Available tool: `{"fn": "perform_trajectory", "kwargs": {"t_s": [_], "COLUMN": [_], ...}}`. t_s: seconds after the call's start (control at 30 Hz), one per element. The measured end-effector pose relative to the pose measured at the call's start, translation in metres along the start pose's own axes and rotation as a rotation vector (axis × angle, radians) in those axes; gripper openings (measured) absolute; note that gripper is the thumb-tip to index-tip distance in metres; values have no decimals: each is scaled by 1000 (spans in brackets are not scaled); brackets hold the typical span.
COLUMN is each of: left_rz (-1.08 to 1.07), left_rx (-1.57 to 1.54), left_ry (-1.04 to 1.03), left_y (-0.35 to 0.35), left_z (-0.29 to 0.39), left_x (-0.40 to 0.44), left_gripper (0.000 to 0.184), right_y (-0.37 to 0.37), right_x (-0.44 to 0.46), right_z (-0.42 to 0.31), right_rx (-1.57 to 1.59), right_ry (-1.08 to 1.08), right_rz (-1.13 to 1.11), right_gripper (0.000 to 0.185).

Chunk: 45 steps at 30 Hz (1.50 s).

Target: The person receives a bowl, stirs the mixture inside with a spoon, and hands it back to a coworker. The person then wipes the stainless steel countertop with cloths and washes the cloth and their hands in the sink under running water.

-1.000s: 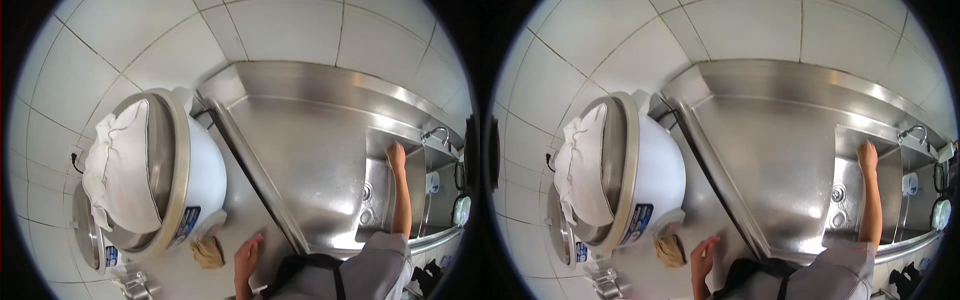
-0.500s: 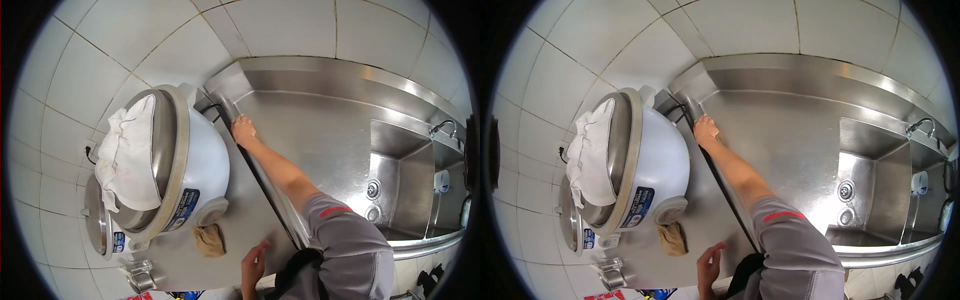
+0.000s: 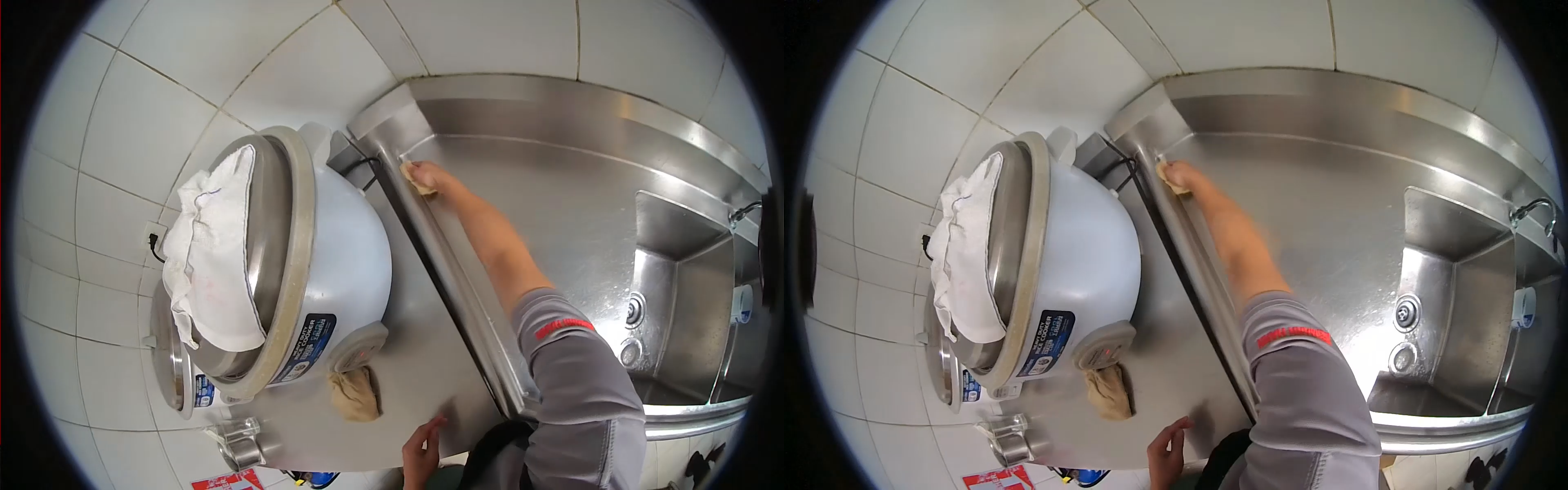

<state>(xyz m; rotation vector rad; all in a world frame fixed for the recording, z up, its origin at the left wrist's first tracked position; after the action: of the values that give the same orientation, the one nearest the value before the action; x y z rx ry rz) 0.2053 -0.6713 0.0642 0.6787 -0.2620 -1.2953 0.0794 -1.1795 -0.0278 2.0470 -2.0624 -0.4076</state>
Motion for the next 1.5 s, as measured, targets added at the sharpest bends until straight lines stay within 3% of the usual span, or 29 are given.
{"fn": "perform_trajectory", "kwargs": {"t_s": [0.03,0.17,0.23,0.27,0.3,0.43,0.53,0.63,0.67,0.73,0.83,0.93,1.03,1.13,1.27,1.3,1.33,1.37,1.4,1.43,1.47,1.5], "left_rz": [4,-50,-121,-136,-150,-182,-201,-210,-215,-226,-177,-186,-221,-270,-329,-333,-334,-329,-287,-248,-223,-228], "left_rx": [8,0,6,-4,-10,-15,16,-3,3,19,5,8,7,-47,-65,-50,-37,-25,-26,-32,-30,11], "left_ry": [8,33,21,-14,-53,-193,-312,-305,-280,-226,-211,-201,-258,-350,-389,-380,-373,-368,-369,-359,-337,-287], "left_y": [0,-6,-14,-19,-23,-34,-39,-41,-43,-43,-42,-49,-64,-83,-102,-103,-101,-99,-95,-91,-85,-85], "left_z": [-4,-8,-1,4,9,47,60,56,53,46,41,42,55,74,97,98,98,98,95,87,80,78], "left_x": [-1,-14,-8,-3,2,11,-1,-21,-27,-41,-57,-70,-72,-73,-75,-76,-77,-75,-69,-66,-68,-65], "left_gripper": [20,20,18,18,18,18,22,22,22,22,20,21,21,21,22,22,22,21,21,21,22,21], "right_y": [-14,4,12,28,34,53,66,91,95,68,52,57,72,86,148,191,228,278,305,332,333,311], "right_x": [-8,-102,-162,-202,-237,-338,-359,-288,-273,-272,-304,-371,-433,-483,-522,-531,-548,-558,-545,-528,-505,-493], "right_z": [9,16,32,23,24,46,60,55,34,35,32,42,44,53,87,73,110,125,139,100,85,50], "right_rx": [57,185,127,47,-9,-67,6,90,68,304,-41,-125,-146,-176,-205,-261,-554,-605,-572,-709,-684,-625], "right_ry": [-117,-131,8,32,-131,-10,33,-103,-113,-343,-46,-67,-123,-29,135,-44,-239,-541,-308,-526,-244,56], "right_rz": [-59,-178,-97,-37,-188,-99,-482,-216,-208,-264,-129,-93,-203,-304,-705,-921,-1136,-1034,-836,-644,-237,-58], "right_gripper": [39,56,61,60,54,38,28,23,24,27,32,35,38,37,34,36,35,29,20,13,9,12]}}
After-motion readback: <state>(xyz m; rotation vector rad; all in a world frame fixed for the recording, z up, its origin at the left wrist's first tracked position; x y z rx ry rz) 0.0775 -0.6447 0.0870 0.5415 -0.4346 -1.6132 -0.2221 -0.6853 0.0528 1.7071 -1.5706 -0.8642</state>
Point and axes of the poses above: each hand's wrist, its own x-axis towards the middle knuckle, its own y-axis out of the back of the hand, z = x × y, the point moved 9 cm from there along x, towards the middle knuckle, and after that the axes turned 7 degrees about z, right-handed, at the moved point
